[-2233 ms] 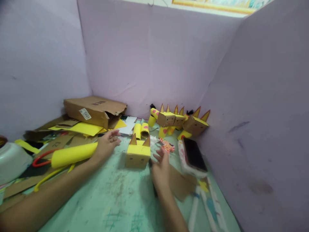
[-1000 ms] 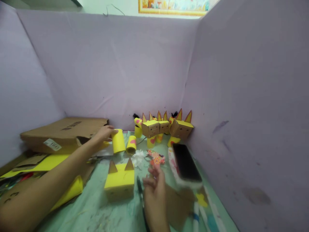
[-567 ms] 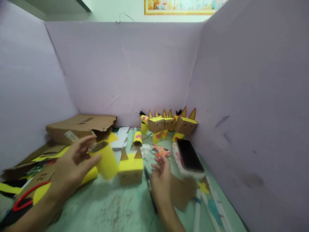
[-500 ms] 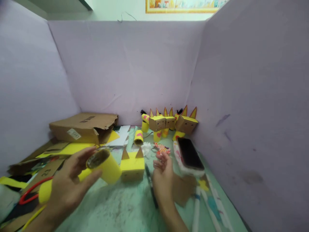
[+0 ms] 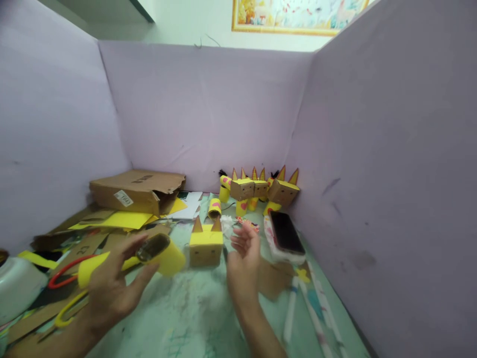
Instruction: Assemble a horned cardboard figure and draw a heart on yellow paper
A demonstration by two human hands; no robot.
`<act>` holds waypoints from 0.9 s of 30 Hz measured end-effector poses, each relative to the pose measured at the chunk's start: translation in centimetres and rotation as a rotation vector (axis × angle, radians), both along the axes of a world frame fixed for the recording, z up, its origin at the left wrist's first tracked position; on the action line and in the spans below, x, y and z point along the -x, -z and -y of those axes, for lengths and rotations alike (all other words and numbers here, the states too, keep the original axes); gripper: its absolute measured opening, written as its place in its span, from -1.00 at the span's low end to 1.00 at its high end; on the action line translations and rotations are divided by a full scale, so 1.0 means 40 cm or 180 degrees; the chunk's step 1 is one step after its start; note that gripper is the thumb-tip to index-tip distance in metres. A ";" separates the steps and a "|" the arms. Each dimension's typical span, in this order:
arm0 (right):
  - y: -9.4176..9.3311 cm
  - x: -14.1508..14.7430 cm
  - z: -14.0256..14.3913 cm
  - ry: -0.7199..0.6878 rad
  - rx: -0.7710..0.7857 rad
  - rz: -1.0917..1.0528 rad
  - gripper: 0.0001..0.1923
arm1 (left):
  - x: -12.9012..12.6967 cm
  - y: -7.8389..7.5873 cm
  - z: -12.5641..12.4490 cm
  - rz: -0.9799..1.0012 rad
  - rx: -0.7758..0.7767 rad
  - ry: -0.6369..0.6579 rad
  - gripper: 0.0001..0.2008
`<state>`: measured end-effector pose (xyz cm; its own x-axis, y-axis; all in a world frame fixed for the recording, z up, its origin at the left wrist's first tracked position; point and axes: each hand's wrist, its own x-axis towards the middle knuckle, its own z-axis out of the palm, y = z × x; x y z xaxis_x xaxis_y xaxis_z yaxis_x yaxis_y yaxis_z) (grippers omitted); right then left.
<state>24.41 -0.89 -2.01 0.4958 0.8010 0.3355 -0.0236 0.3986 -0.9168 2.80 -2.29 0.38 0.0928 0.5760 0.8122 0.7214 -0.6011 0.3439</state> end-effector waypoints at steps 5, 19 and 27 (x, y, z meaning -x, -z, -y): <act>0.039 -0.029 -0.045 -0.0786 0.0360 0.0293 -0.16 | 0.025 -0.032 -0.142 0.0118 0.0970 -0.0768 -0.57; 0.066 -0.034 -0.076 -0.1448 0.0834 0.0157 -0.06 | -0.205 -0.042 -0.424 -0.0740 0.1808 -0.0212 -0.66; 0.026 -0.051 -0.023 -0.1989 0.0799 0.0080 -0.09 | -0.333 0.005 -0.595 -0.0251 0.2972 -0.0165 -0.68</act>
<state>26.43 0.05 -3.06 -0.0917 0.9900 0.1071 -0.1582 0.0917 -0.9831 16.11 21.52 0.17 0.0838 0.9964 0.0114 0.7814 -0.0728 0.6198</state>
